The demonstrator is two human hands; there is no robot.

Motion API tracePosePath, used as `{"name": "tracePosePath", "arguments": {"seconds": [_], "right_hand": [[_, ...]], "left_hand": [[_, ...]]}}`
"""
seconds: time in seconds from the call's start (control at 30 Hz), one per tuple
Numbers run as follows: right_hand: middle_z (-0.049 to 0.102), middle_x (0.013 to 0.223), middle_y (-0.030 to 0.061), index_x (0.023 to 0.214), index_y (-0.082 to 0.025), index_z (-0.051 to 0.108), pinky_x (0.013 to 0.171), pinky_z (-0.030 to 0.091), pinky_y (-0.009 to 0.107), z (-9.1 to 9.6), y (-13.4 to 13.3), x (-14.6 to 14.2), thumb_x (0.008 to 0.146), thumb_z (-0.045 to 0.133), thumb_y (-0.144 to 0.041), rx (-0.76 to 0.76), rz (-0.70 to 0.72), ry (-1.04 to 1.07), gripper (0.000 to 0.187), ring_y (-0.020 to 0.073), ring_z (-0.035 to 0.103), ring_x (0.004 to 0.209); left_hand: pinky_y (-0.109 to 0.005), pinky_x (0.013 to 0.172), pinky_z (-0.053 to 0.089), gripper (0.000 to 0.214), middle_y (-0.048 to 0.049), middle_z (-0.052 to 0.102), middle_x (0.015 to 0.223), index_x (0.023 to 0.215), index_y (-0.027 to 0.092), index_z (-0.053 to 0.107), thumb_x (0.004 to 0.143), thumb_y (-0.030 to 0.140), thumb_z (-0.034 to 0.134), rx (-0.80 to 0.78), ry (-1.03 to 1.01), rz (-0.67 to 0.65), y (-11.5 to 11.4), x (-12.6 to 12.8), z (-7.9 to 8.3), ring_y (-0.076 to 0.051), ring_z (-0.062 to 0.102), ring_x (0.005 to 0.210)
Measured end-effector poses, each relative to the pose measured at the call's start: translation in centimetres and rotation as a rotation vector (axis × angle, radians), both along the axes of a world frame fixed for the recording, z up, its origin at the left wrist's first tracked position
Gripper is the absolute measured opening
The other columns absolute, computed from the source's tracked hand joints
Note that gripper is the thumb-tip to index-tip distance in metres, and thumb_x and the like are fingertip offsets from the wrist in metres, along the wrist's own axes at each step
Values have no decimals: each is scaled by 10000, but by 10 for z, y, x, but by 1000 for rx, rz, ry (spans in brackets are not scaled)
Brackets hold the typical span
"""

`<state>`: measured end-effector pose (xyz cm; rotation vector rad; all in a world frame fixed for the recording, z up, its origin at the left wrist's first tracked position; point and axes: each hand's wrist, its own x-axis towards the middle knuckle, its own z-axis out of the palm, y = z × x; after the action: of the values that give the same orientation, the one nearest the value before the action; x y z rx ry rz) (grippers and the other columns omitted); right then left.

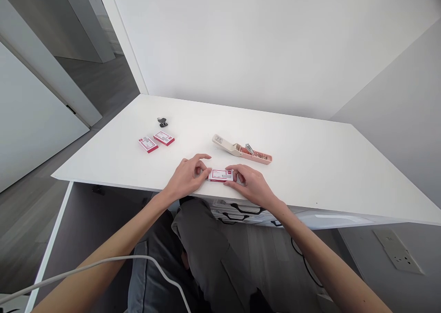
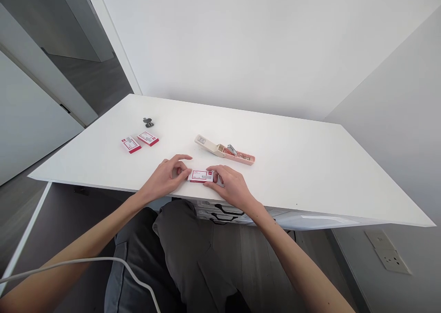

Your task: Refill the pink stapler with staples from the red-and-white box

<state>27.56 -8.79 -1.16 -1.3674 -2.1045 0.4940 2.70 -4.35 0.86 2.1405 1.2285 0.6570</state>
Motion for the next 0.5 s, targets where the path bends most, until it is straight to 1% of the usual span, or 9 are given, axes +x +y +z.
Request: {"name": "tracePosePath", "arguments": {"seconds": [0.07,0.17,0.2,0.27,0.33,0.37,0.43,0.5], "right_hand": [[717,892,19,1252,-234,659,722,487,320,0,0,-1,1011,685,-398,-9,8,0,293,204,653,809],[709,878,16,1253,-237,661,724,485,319,0,1,-1,1010,690,-407,-20,16,9,298,205,651,809],[706,874,16,1254,-238,662,729,486,320,0,1,0,1010,690,-410,-21,19,15,299,207,650,812],[704,877,17,1256,-243,665,736,487,323,0,1,0,1010,688,-416,-24,23,32,301,209,646,820],[706,893,17,1270,-248,660,737,488,326,0,1,1,1007,687,-421,-38,28,52,316,206,630,810],[707,901,15,1285,-250,652,735,488,328,1,1,2,1004,687,-423,-52,31,65,331,201,616,796],[713,919,11,1321,-252,628,733,491,332,2,0,2,1000,683,-426,-91,38,99,369,193,589,771],[723,948,11,1359,-255,599,736,498,337,3,-1,3,1001,672,-432,-128,38,154,406,187,582,761]], "left_hand": [[-444,1079,412,379,14,747,897,1325,236,589,1030,454,495,-3,-14,-30,-1,2,0,-202,647,831],[-435,1035,445,368,-6,714,927,1311,230,603,1042,447,477,18,-29,-45,-2,2,1,-206,630,851],[-432,1021,457,376,-17,702,949,1311,226,605,1033,457,500,31,-30,-49,-2,2,2,-214,627,878],[-436,1015,469,432,-43,681,1015,1316,222,615,981,495,600,72,-10,-77,-2,0,3,-240,621,972],[-459,1039,465,502,-68,661,1104,1311,231,641,911,529,701,119,44,-120,-2,-2,3,-275,603,1077],[-473,1056,458,502,-77,652,1141,1295,239,662,899,541,719,135,73,-141,-2,-3,3,-286,593,1112],[-488,1074,450,452,-85,640,1183,1249,246,701,923,558,698,154,108,-163,-1,-5,2,-292,583,1141],[-485,1072,459,429,-92,633,1200,1222,239,718,954,569,661,176,114,-152,2,-9,1,-292,578,1155]]}}
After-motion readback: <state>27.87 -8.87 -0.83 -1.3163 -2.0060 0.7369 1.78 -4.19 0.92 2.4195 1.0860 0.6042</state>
